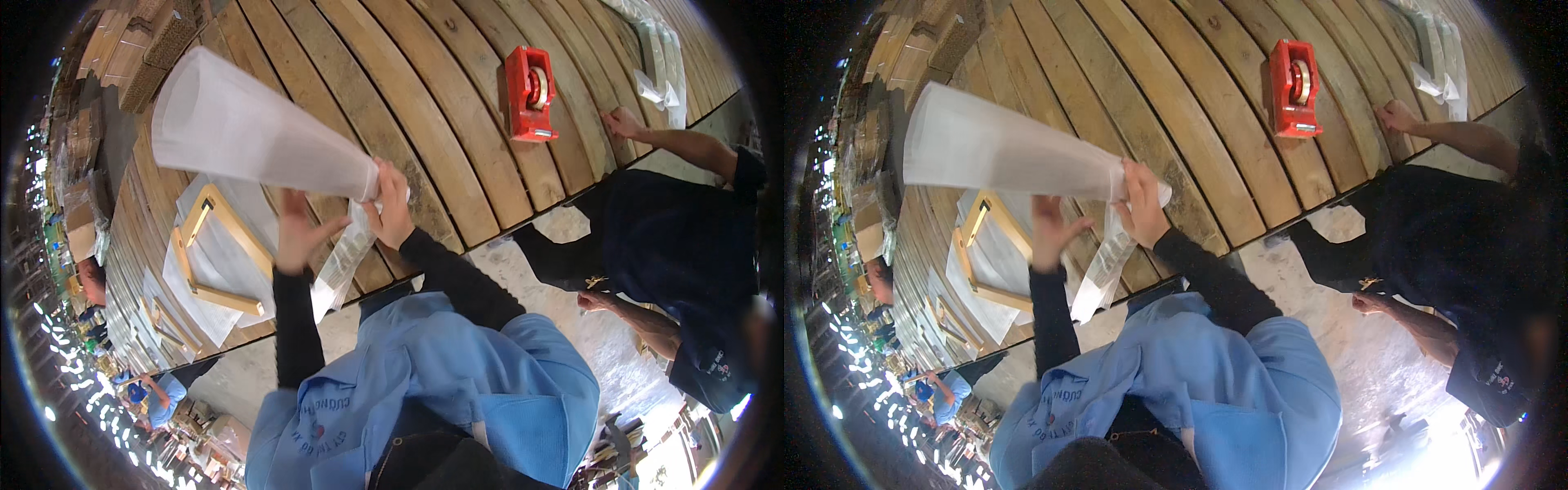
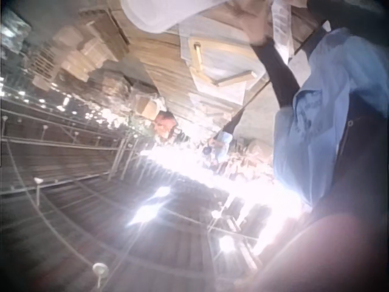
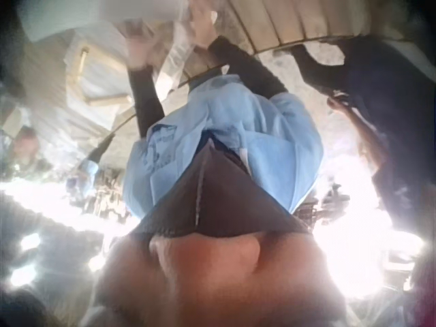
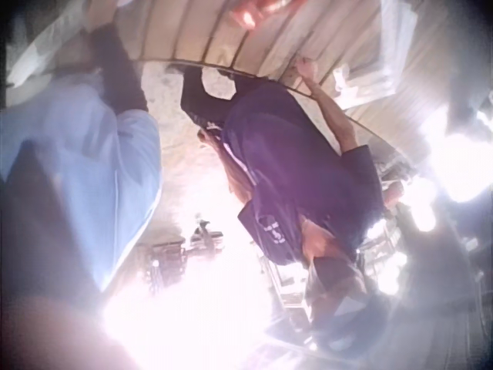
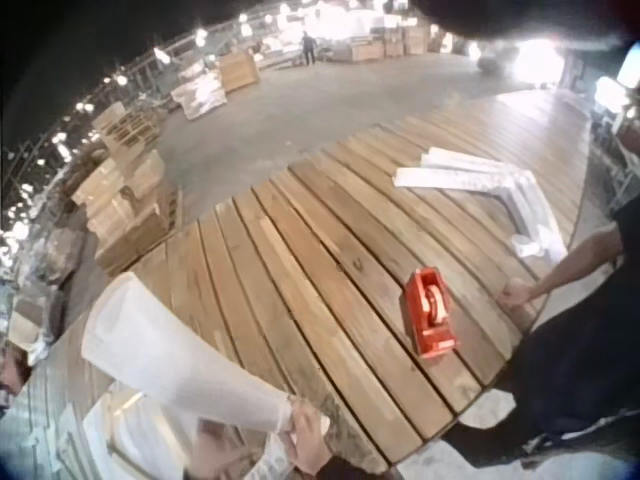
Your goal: The person wraps wooden chair frames in bubble wrap and secures them with tape. They repeatedly pick up frames, cover them with protective film, and seal the edges using a tape dispenser.
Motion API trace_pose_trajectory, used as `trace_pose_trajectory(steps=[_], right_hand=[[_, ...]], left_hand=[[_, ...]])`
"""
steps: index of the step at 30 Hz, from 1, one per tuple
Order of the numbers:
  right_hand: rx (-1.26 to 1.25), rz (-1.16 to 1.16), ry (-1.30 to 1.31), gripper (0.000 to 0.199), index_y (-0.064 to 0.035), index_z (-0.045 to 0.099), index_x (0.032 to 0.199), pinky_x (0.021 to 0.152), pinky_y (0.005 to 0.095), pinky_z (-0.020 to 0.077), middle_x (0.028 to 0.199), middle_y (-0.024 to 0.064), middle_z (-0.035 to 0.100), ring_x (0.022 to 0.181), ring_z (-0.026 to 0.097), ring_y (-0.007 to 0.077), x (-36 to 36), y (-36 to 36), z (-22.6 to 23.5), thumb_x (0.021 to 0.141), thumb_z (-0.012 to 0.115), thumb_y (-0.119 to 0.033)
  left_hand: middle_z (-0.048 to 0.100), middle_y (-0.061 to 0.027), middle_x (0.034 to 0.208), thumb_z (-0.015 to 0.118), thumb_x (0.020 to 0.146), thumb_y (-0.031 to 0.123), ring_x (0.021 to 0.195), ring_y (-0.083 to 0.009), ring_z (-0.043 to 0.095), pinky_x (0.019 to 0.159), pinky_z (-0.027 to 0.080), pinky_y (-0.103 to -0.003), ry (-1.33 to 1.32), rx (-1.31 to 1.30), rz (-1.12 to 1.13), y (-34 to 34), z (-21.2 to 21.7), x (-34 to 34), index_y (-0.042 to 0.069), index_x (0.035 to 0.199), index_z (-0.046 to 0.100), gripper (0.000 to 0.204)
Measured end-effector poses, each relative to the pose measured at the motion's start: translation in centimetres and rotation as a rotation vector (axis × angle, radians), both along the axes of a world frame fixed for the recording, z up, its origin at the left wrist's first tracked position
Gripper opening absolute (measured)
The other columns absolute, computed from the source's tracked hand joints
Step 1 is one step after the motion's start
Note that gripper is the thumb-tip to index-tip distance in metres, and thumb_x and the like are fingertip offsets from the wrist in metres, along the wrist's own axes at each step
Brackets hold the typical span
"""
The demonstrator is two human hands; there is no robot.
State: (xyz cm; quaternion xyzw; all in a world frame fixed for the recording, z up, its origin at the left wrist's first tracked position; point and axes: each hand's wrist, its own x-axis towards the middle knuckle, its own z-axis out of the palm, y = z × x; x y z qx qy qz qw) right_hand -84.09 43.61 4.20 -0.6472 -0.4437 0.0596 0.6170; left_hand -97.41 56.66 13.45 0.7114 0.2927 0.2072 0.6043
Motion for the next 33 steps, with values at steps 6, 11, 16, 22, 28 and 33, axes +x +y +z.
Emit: trace_pose_trajectory(steps=[6, 11, 16, 22, 28, 33], right_hand=[[-0.145, -0.048, -0.085, 0.091, -0.0038, 0.033, 0.155, 0.114, 0.0698, 0.0235, 0.150, 0.0237, 0.043, 0.138, 0.042, 0.0417, 0.2, -1.7, 0.3, 0.079, 0.081, -0.015], [-0.321, -0.460, -0.267, 0.048, -0.0133, 0.064, 0.129, 0.114, 0.0685, 0.0212, 0.146, 0.0206, 0.047, 0.141, 0.037, 0.0435, 11.0, -7.5, -1.1, 0.087, 0.073, -0.034], [-1.026, -0.891, -0.027, 0.036, -0.0070, 0.074, 0.113, 0.103, 0.0518, 0.0407, 0.139, 0.0175, 0.057, 0.120, 0.056, 0.0377, 28.8, -11.9, -2.5, 0.095, 0.067, -0.038], [-0.346, -0.176, 0.803, 0.052, 0.0083, 0.076, 0.104, 0.093, 0.0315, 0.0488, 0.124, 0.0143, 0.068, 0.109, 0.064, 0.0201, 34.2, -15.4, -5.6, 0.089, 0.075, -0.041], [-0.906, -0.598, 0.032, 0.038, -0.0040, 0.078, 0.101, 0.096, 0.0431, 0.0502, 0.115, 0.0243, 0.065, 0.111, 0.064, 0.0361, 28.0, -19.2, -5.2, 0.085, 0.074, -0.038], [-1.019, -0.829, 0.287, 0.035, -0.0033, 0.077, 0.095, 0.090, 0.0494, 0.0510, 0.105, 0.0214, 0.066, 0.102, 0.065, 0.0379, 22.6, -20.2, -12.4, 0.087, 0.070, -0.037]], left_hand=[[0.058, -0.0086, 0.136, 0.099, 0.064, 0.013, 0.126, -0.0195, 0.055, 0.109, 0.044, -0.034, 0.068, -0.385, -1.010, 9.4, -0.6, 11.5, 0.004, 0.143, 0.044, 0.097], [0.064, -0.0087, 0.118, 0.098, 0.064, 0.017, 0.114, -0.0191, 0.059, 0.113, 0.041, -0.035, -0.312, -0.335, -1.024, 9.4, -4.1, 9.6, 0.005, 0.118, 0.058, 0.068], [0.057, -0.0049, 0.120, 0.099, 0.062, 0.014, 0.118, -0.0245, 0.058, 0.125, 0.020, -0.050, -0.158, -0.445, -1.027, 9.9, -5.1, 9.5, 0.011, 0.126, 0.059, 0.075], [0.057, -0.0057, 0.118, 0.099, 0.061, 0.014, 0.120, -0.0255, 0.057, 0.127, 0.016, -0.051, -0.355, -0.340, -1.063, 9.8, -5.4, 9.9, 0.010, 0.129, 0.056, 0.081], [0.058, -0.0056, 0.117, 0.098, 0.060, 0.012, 0.123, -0.0254, 0.055, 0.128, 0.015, -0.050, -0.317, -0.413, -1.055, 10.8, -5.9, 9.9, 0.011, 0.127, 0.059, 0.078], [0.058, -0.0066, 0.117, 0.099, 0.057, 0.013, 0.123, -0.0251, 0.054, 0.127, 0.016, -0.050, -0.281, -0.357, -1.065, 11.7, -6.4, 9.0, 0.011, 0.125, 0.057, 0.080]])
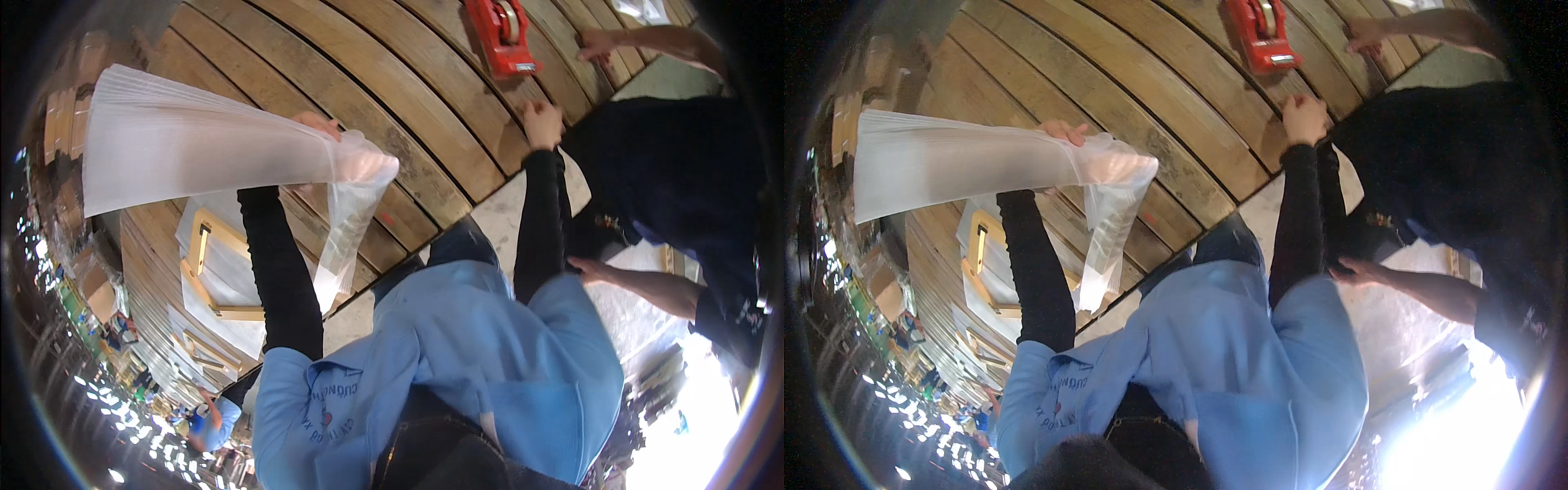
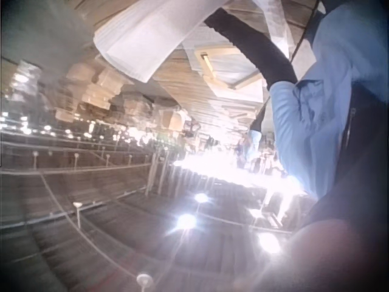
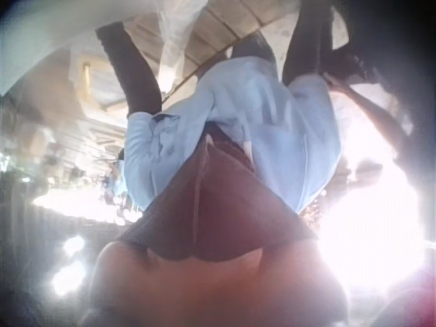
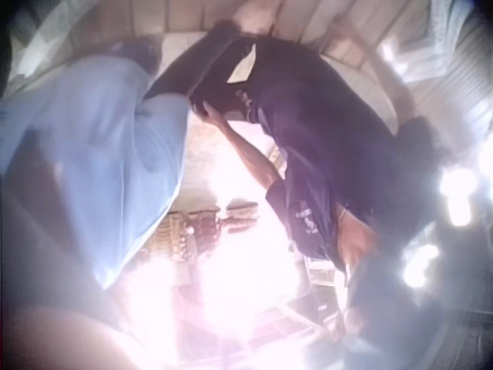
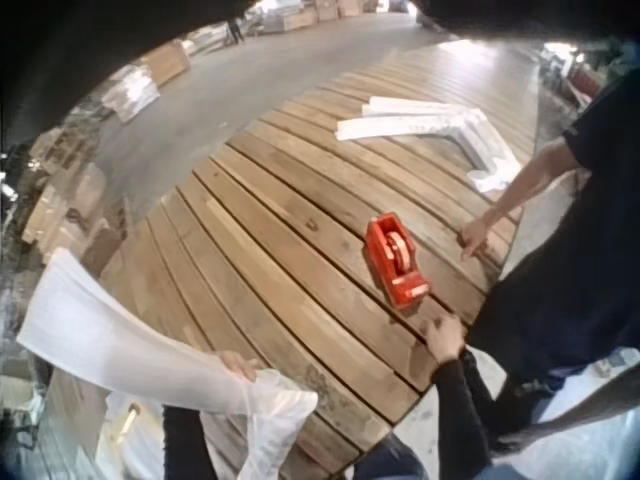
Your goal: The person wraps wooden chair frames in bubble wrap and secures them with tape. They repeatedly pick up frames, cover them with protective film, and seal the edges using a tape dispenser.
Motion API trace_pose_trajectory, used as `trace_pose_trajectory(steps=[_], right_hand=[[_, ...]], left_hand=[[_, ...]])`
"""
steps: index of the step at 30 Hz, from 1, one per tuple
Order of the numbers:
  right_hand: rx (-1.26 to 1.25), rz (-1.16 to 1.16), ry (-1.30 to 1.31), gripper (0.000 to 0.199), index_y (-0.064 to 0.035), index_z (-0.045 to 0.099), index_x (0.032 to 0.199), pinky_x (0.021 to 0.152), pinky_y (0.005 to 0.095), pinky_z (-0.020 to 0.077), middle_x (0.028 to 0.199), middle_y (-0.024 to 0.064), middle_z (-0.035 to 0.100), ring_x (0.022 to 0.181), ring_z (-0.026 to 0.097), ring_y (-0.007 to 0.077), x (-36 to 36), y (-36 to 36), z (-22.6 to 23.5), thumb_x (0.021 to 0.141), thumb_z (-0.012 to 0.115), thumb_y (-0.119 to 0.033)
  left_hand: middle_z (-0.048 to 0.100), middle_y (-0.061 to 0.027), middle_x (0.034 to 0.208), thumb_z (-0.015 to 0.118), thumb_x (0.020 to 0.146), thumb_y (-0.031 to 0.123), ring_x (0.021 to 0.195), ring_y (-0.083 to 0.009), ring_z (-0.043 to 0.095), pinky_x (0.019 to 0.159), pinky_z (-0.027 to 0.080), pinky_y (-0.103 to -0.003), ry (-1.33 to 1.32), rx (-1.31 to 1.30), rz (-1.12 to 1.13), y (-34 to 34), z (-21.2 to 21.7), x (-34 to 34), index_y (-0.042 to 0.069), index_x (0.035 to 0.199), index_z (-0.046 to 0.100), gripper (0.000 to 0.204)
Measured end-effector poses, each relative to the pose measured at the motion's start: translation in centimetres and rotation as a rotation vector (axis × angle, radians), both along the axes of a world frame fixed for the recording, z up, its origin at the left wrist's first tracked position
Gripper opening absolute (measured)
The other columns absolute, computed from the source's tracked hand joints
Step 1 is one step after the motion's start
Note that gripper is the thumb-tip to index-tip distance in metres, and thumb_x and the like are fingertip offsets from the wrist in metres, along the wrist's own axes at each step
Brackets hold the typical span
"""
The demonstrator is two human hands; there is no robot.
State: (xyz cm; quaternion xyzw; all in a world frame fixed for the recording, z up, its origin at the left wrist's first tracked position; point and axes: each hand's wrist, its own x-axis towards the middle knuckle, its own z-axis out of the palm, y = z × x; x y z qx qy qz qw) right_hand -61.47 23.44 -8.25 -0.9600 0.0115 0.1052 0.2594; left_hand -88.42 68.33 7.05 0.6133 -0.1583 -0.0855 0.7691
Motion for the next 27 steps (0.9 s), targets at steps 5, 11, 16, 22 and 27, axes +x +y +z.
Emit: trace_pose_trajectory(steps=[5, 11, 16, 22, 27], right_hand=[[1.225, 0.063, 0.463, 0.028, -0.0007, 0.069, 0.110, 0.080, 0.0272, 0.0468, 0.093, 0.0053, 0.070, 0.087, 0.061, 0.0116, -10.6, 11.2, 14.8, 0.104, 0.059, -0.026], [1.240, 0.332, 1.083, 0.031, -0.0064, 0.070, 0.088, 0.051, 0.0276, 0.0353, 0.063, -0.0046, 0.052, 0.053, 0.043, 0.0090, -15.2, 19.3, 18.7, 0.099, 0.068, -0.035], [0.635, 0.652, 1.129, 0.045, -0.0085, 0.067, 0.065, 0.047, 0.0276, 0.0409, 0.049, -0.0013, 0.053, 0.045, 0.051, 0.0104, -20.3, 18.5, 16.7, 0.093, 0.072, -0.044], [0.873, 0.236, 0.344, 0.030, -0.0035, 0.068, 0.089, 0.065, 0.0320, 0.0535, 0.073, 0.0101, 0.069, 0.068, 0.068, 0.0187, -23.0, 16.3, 16.1, 0.095, 0.070, -0.033], [0.877, 0.491, -0.348, 0.053, -0.0008, 0.052, 0.130, 0.096, 0.0416, 0.0455, 0.120, 0.0176, 0.059, 0.115, 0.057, 0.0310, -23.9, 19.6, 20.0, 0.094, 0.068, -0.036]], left_hand=[[0.058, -0.0066, 0.122, 0.098, 0.059, 0.014, 0.127, -0.0243, 0.052, 0.126, 0.020, -0.050, 0.073, -0.022, -0.029, -0.2, 0.1, 0.3, 0.012, 0.125, 0.055, 0.079], [0.057, -0.0067, 0.127, 0.097, 0.062, 0.016, 0.132, -0.0235, 0.049, 0.123, 0.024, -0.050, 0.374, -0.100, -0.179, 0.1, 0.6, 2.1, 0.013, 0.125, 0.053, 0.077], [0.053, -0.0067, 0.138, 0.096, 0.066, 0.019, 0.137, -0.0253, 0.046, 0.120, 0.029, -0.049, -0.051, -0.112, -0.049, 0.1, -1.1, 0.1, 0.012, 0.127, 0.052, 0.075], [0.051, -0.0088, 0.139, 0.093, 0.069, 0.017, 0.131, -0.0233, 0.049, 0.110, 0.041, -0.039, 0.081, 0.163, 0.096, 0.3, 4.8, 0.4, 0.007, 0.151, 0.037, 0.100], [0.051, -0.0116, 0.142, 0.084, 0.080, 0.024, 0.131, -0.0242, 0.050, 0.111, 0.041, -0.040, 0.328, 0.299, 0.512, -2.3, 1.1, -1.0, 0.008, 0.156, 0.032, 0.093]])
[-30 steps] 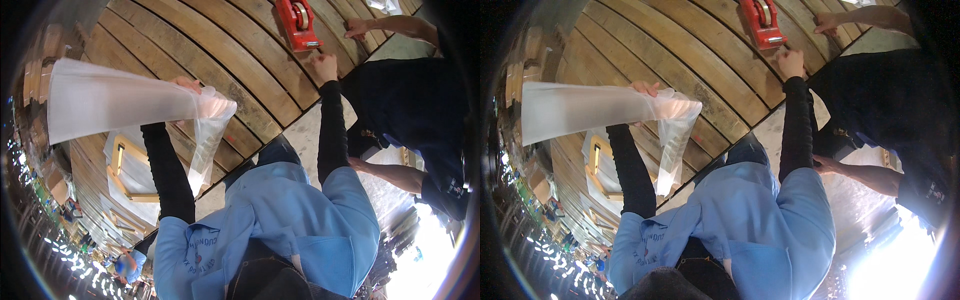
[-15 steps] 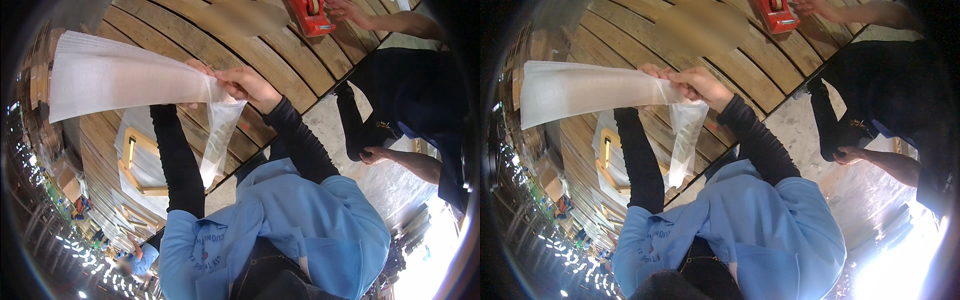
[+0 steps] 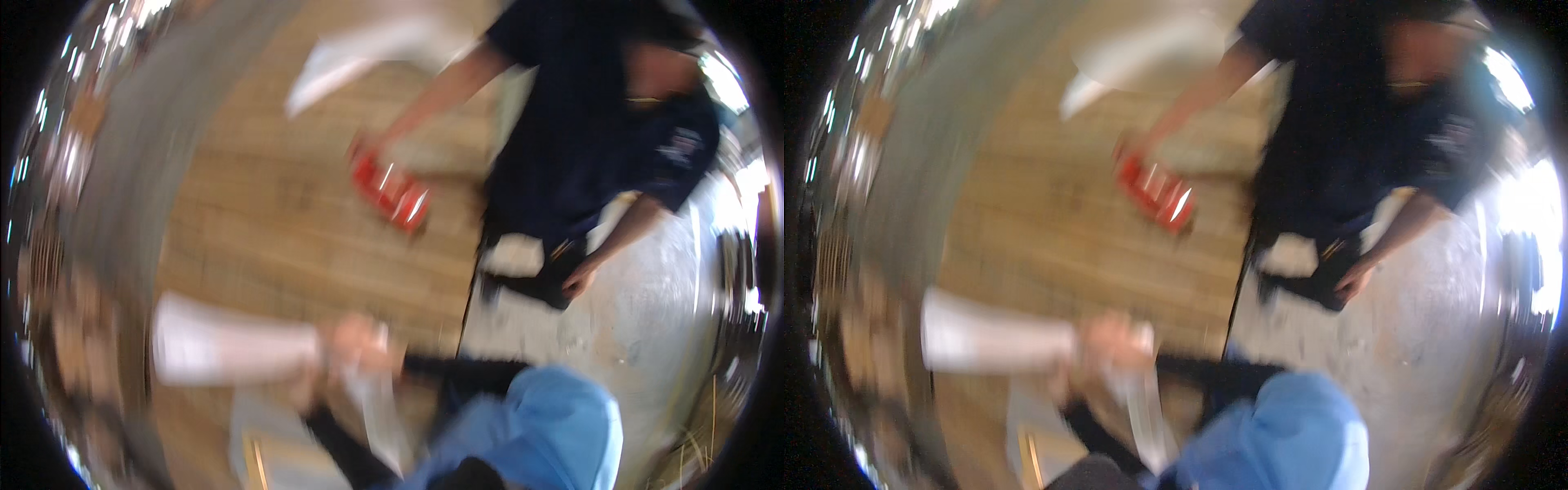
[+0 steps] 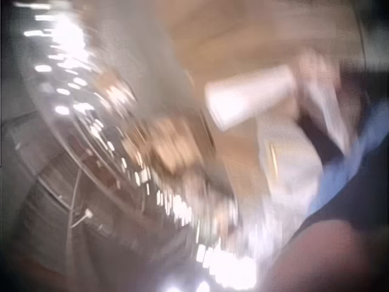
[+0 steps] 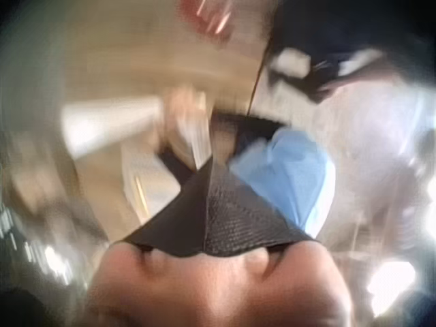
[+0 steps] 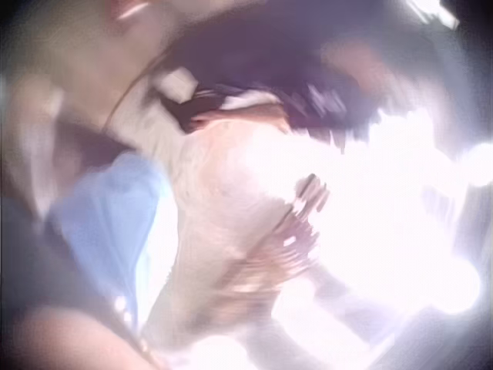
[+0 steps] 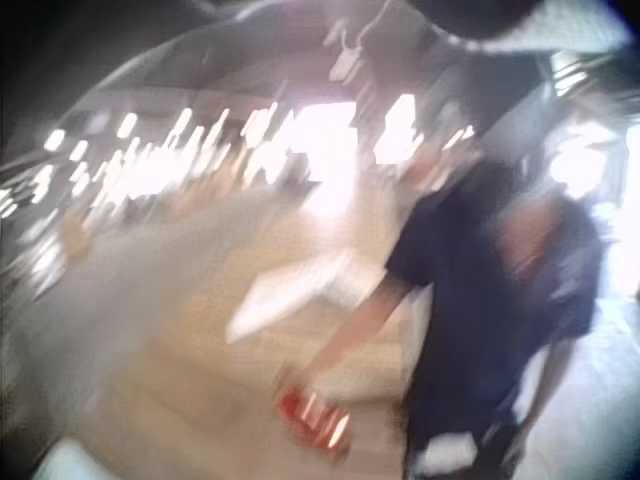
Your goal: The person wraps wooden chair frames in bubble wrap and secures them with tape. They repeatedly pick up frames, cover them with protective film, and seal the edges using a tape dispenser.
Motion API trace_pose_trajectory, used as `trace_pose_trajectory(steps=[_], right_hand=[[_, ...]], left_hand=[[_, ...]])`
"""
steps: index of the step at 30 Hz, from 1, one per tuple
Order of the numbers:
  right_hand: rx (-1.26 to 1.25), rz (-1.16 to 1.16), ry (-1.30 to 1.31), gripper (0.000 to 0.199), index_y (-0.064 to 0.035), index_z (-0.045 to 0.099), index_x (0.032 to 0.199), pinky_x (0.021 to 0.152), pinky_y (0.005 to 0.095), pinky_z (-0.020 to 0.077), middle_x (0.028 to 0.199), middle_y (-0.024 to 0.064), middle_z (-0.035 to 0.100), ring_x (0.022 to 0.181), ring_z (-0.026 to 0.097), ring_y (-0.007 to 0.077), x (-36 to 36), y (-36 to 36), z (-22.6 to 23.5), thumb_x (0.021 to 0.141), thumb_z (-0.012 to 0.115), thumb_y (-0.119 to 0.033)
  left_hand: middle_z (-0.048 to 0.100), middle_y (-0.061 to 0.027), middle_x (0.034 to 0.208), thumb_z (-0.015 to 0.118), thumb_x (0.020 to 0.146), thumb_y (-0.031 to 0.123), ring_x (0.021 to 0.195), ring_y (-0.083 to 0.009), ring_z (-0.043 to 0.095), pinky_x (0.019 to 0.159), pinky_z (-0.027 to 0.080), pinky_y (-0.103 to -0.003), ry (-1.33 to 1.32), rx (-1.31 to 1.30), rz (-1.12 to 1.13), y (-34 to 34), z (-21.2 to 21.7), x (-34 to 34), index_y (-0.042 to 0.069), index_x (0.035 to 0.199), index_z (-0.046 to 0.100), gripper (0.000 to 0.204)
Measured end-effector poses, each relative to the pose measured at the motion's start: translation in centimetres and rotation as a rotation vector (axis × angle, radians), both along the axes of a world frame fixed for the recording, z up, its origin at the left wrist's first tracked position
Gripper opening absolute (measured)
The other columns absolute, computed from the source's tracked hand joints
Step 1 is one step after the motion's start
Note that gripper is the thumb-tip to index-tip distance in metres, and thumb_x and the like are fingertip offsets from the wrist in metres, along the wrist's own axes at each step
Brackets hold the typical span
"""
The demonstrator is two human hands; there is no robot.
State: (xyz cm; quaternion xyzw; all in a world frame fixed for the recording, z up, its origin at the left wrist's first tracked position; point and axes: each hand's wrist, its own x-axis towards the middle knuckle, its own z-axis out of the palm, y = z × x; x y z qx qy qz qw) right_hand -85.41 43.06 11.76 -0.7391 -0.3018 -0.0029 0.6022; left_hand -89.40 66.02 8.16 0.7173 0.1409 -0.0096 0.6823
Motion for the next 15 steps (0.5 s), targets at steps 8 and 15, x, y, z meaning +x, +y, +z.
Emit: trace_pose_trajectory(steps=[8, 15], right_hand=[[-0.079, 0.603, 0.158, 0.094, -0.0012, 0.035, 0.151, 0.114, 0.0492, 0.0292, 0.144, 0.0204, 0.043, 0.139, 0.037, 0.0369, -0.2, 3.6, -2.7, 0.088, 0.070, -0.062], [-0.122, 0.764, 0.335, 0.080, -0.0070, 0.047, 0.151, 0.121, 0.0481, 0.0252, 0.156, 0.0137, 0.043, 0.146, 0.034, 0.0320, 0.6, 0.3, 6.0, 0.096, 0.057, -0.064]], left_hand=[[0.047, -0.0145, 0.146, 0.073, 0.090, 0.026, 0.133, -0.0287, 0.049, 0.112, 0.041, -0.045, -0.118, 0.063, 0.620, -6.1, 2.3, -1.2, 0.009, 0.157, 0.031, 0.081], [0.041, -0.0141, 0.153, 0.064, 0.096, 0.029, 0.135, -0.0316, 0.048, 0.112, 0.042, -0.048, -0.251, -0.360, 0.594, -4.4, 9.1, -12.6, 0.011, 0.160, 0.025, 0.077]])
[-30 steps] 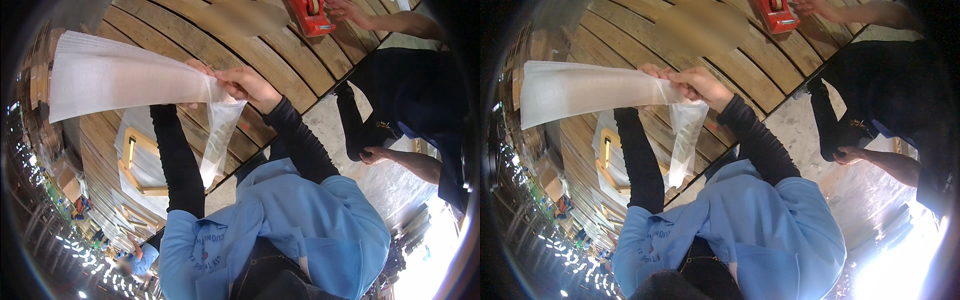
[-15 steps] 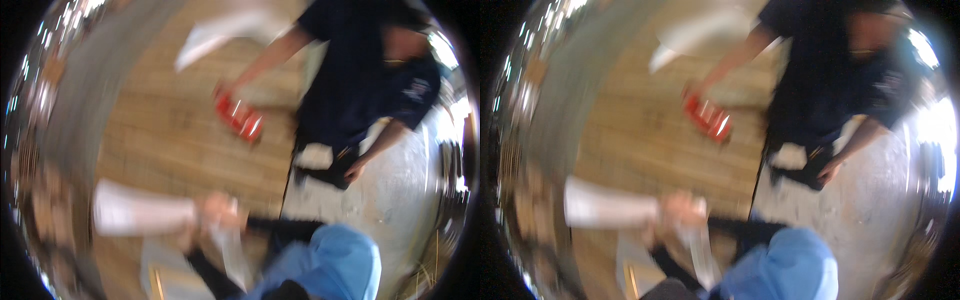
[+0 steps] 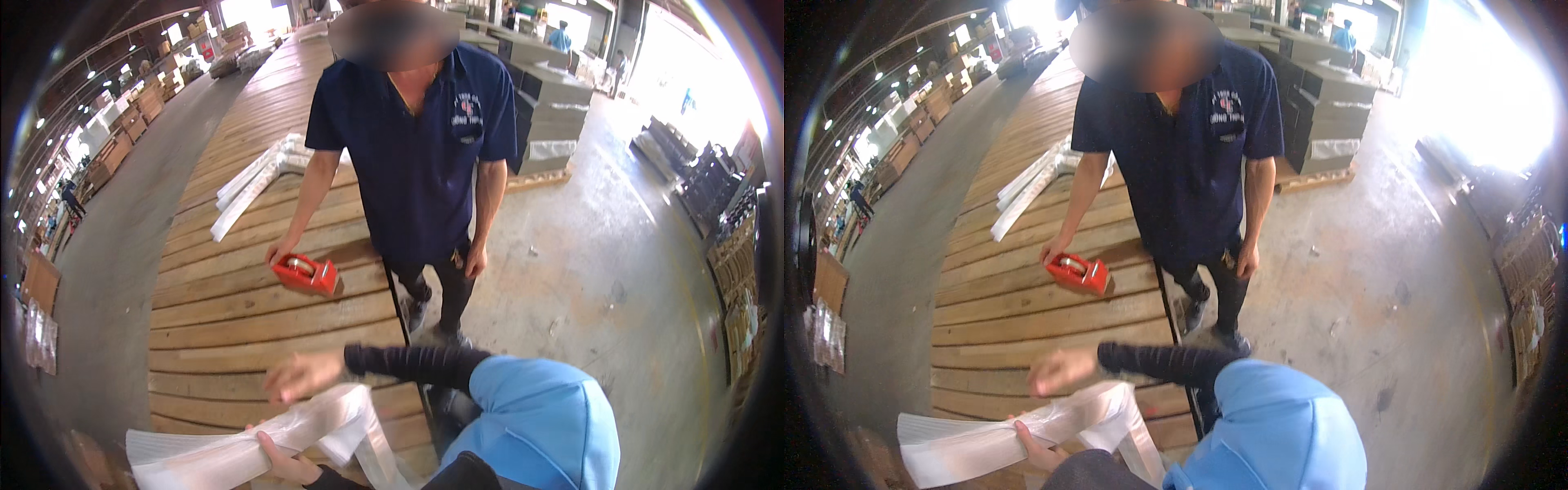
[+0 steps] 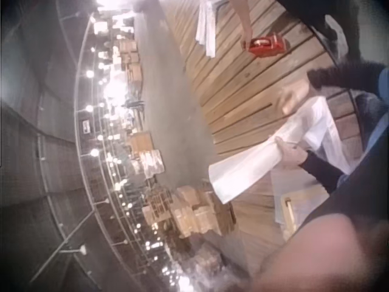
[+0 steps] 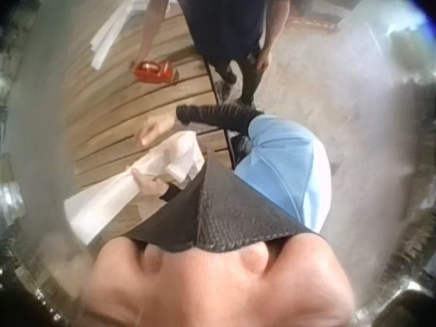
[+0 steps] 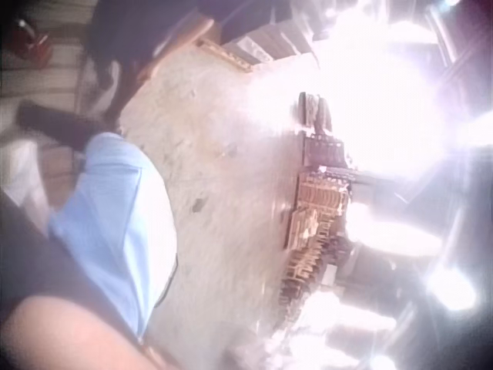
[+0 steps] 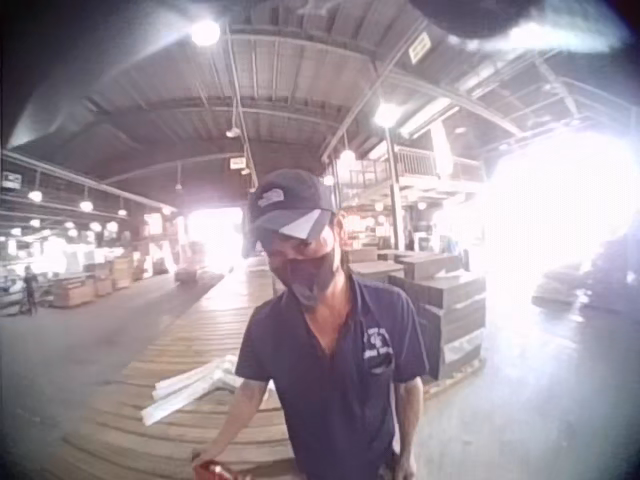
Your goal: The person wraps wooden chair frames in bubble wrap and secures them with tape. They repeatedly pick up frames, cover them with protective film, and seal the edges using a tape dispenser.
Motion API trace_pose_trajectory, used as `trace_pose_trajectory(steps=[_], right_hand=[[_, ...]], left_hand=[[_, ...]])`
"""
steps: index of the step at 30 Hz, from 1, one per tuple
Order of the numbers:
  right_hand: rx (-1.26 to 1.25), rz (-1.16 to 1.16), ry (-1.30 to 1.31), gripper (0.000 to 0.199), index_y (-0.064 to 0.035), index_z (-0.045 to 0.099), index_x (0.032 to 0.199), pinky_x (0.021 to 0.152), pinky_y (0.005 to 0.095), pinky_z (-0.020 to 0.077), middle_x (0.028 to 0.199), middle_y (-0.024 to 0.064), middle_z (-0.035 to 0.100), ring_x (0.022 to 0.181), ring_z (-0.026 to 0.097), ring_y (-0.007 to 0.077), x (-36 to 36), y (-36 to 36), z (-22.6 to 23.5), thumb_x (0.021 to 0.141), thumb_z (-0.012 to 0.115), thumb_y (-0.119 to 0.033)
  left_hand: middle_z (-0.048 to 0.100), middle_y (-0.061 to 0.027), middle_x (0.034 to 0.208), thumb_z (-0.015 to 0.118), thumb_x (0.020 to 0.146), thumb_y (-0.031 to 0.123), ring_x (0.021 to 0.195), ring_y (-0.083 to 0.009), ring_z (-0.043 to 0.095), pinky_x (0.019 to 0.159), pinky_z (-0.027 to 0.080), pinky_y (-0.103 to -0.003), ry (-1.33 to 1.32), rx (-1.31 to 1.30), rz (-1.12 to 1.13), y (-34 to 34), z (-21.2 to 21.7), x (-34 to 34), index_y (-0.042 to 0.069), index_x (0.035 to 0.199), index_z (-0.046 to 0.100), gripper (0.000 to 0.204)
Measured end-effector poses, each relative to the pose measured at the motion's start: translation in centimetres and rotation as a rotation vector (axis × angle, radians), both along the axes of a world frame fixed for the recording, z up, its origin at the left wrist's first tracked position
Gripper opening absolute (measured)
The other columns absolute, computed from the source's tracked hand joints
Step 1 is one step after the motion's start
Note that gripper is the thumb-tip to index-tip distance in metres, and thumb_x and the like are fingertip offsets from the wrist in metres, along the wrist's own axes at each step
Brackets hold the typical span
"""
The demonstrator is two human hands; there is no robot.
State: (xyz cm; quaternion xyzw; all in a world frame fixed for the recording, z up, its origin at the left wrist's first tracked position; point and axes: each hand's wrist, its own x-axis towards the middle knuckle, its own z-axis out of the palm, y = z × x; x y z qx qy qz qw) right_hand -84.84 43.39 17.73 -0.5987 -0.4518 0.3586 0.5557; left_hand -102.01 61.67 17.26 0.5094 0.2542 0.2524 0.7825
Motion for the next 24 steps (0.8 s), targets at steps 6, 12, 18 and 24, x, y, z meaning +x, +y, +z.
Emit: trace_pose_trajectory(steps=[6, 12, 18, 24], right_hand=[[-0.093, 0.353, 0.082, 0.085, 0.0027, 0.044, 0.150, 0.119, 0.0415, 0.0327, 0.152, 0.0166, 0.049, 0.139, 0.046, 0.0271, -3.4, 0.7, -0.1, 0.101, 0.038, -0.067], [0.143, 0.601, 0.414, 0.092, 0.0044, 0.044, 0.147, 0.112, 0.0406, 0.0385, 0.146, 0.0138, 0.052, 0.133, 0.049, 0.0235, -10.6, -1.9, 2.6, 0.093, 0.037, -0.070], [0.146, 0.671, 0.607, 0.071, 0.0067, 0.050, 0.138, 0.099, 0.0338, 0.0466, 0.127, 0.0097, 0.063, 0.114, 0.059, 0.0177, -13.1, -1.6, 3.1, 0.090, 0.061, -0.044], [0.064, 0.560, 0.820, 0.056, 0.0075, 0.058, 0.128, 0.087, 0.0286, 0.0536, 0.110, 0.0055, 0.072, 0.098, 0.067, 0.0122, -12.2, -6.3, 0.6, 0.088, 0.081, -0.024]], left_hand=[[0.047, -0.0139, 0.140, 0.061, 0.092, 0.035, 0.123, -0.0275, 0.053, 0.107, 0.044, -0.042, -0.673, -0.123, -0.306, 1.8, 9.2, -7.2, 0.006, 0.155, 0.025, 0.078], [0.047, -0.0143, 0.132, 0.061, 0.092, 0.034, 0.116, -0.0273, 0.055, 0.104, 0.045, -0.040, -1.035, -0.021, -0.299, 1.1, 15.2, -10.5, 0.002, 0.152, 0.025, 0.076], [0.048, -0.0113, 0.127, 0.067, 0.090, 0.030, 0.112, -0.0251, 0.054, 0.100, 0.047, -0.038, -1.186, -0.518, -0.291, -4.7, 14.3, -10.5, 0.005, 0.146, 0.030, 0.071], [0.047, -0.0144, 0.132, 0.065, 0.092, 0.031, 0.116, -0.0290, 0.055, 0.103, 0.049, -0.041, -1.143, -0.586, -0.249, -4.0, 9.7, -9.3, 0.003, 0.146, 0.031, 0.070]])
